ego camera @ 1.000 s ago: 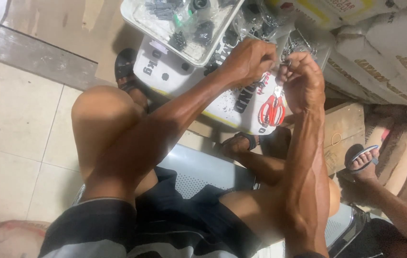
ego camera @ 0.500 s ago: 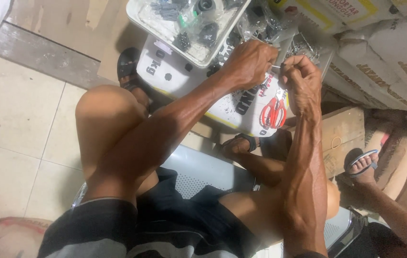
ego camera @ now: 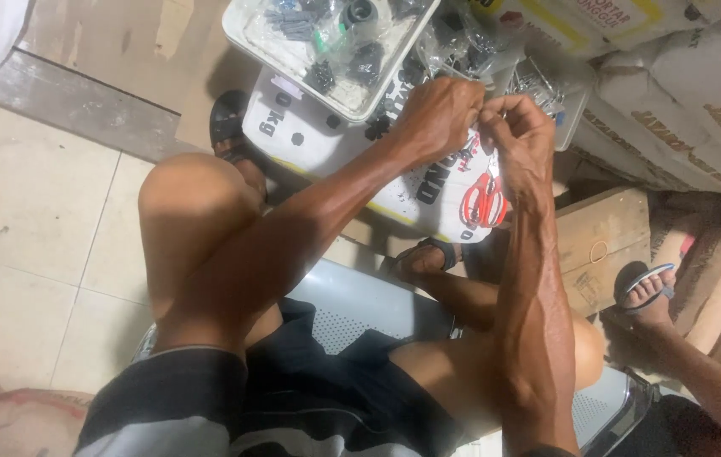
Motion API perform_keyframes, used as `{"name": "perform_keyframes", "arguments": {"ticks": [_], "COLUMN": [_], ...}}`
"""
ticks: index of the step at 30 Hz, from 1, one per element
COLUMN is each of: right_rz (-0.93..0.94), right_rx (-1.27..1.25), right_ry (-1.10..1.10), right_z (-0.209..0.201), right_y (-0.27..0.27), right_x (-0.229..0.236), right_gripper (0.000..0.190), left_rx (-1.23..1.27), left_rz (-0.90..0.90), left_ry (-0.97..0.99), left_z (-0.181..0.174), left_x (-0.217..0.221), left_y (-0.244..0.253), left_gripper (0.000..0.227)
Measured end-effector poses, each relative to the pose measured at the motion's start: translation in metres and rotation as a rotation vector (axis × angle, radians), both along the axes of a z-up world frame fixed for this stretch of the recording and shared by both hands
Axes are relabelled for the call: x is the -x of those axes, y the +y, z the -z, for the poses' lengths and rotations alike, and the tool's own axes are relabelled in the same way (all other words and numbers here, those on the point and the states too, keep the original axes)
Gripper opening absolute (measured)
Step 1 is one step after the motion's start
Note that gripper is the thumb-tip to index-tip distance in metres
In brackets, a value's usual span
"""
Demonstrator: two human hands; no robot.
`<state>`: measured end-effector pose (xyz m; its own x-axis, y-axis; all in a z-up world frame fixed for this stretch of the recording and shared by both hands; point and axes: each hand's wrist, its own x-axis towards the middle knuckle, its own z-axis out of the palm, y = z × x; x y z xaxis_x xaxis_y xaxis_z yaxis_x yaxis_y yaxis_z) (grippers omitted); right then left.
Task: Assembling small metal fasteners by joining bolts with nuts or washers.
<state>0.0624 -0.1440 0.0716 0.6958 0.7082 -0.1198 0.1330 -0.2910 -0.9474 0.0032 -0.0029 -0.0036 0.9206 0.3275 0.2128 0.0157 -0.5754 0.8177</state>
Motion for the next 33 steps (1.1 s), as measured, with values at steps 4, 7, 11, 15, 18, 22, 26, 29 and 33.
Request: {"name": "perform_keyframes", "arguments": {"ticks": [4, 7, 11, 15, 18, 22, 26, 29, 33], "right_rz": [0.089, 0.114, 0.033, -0.016, 0.098, 0.091, 0.087, 0.12, -0.011], "right_rx": [-0.127, -0.097, -0.106, -0.071, 0.29, 0.636, 0.582, 0.719, 0.684], "right_ry": [0.102, -0.023, -0.102, -0.071, -0.058, -0.3, -0.463, -0.449, -0.665], "right_z": [-0.002, -0.011, 0.0, 0.014, -0.014, 0.042, 0.128, 0.149, 0.136], "right_y": [-0.001, 0.004, -0.001, -0.013, -0.006, -0.026, -0.062, -0.07, -0.064], "right_x": [0.0, 0.005, 0.004, -0.004, 0.01, -0.002, -0.024, -0.028, -0.022], "right_gripper": [0.009, 0.006, 0.013, 0.016, 0.017, 0.014, 0.019, 0.014, 0.014], "left_rx": [0.14, 0.255, 0.33, 0.082, 0.007, -0.1, -0.099, 0.067, 0.217], "left_rz": [-0.139, -0.267, -0.2, -0.264, -0.284, -0.268, -0.286, -0.27, -0.284], "left_ry": [-0.113, -0.099, -0.057, 0.062, 0.2, 0.592, 0.6, 0.591, 0.603], "left_z": [-0.015, -0.025, -0.009, 0.029, 0.027, 0.04, 0.037, 0.007, 0.002], "left_x": [0.0, -0.003, -0.011, -0.023, -0.005, 0.003, 0.004, 0.008, 0.001], "left_y": [-0.002, 0.0, -0.008, -0.01, 0.0, -0.002, 0.0, 0.004, 0.004], "left_gripper": [0.01, 0.025, 0.027, 0.011, 0.021, 0.021, 0.003, 0.014, 0.013]}}
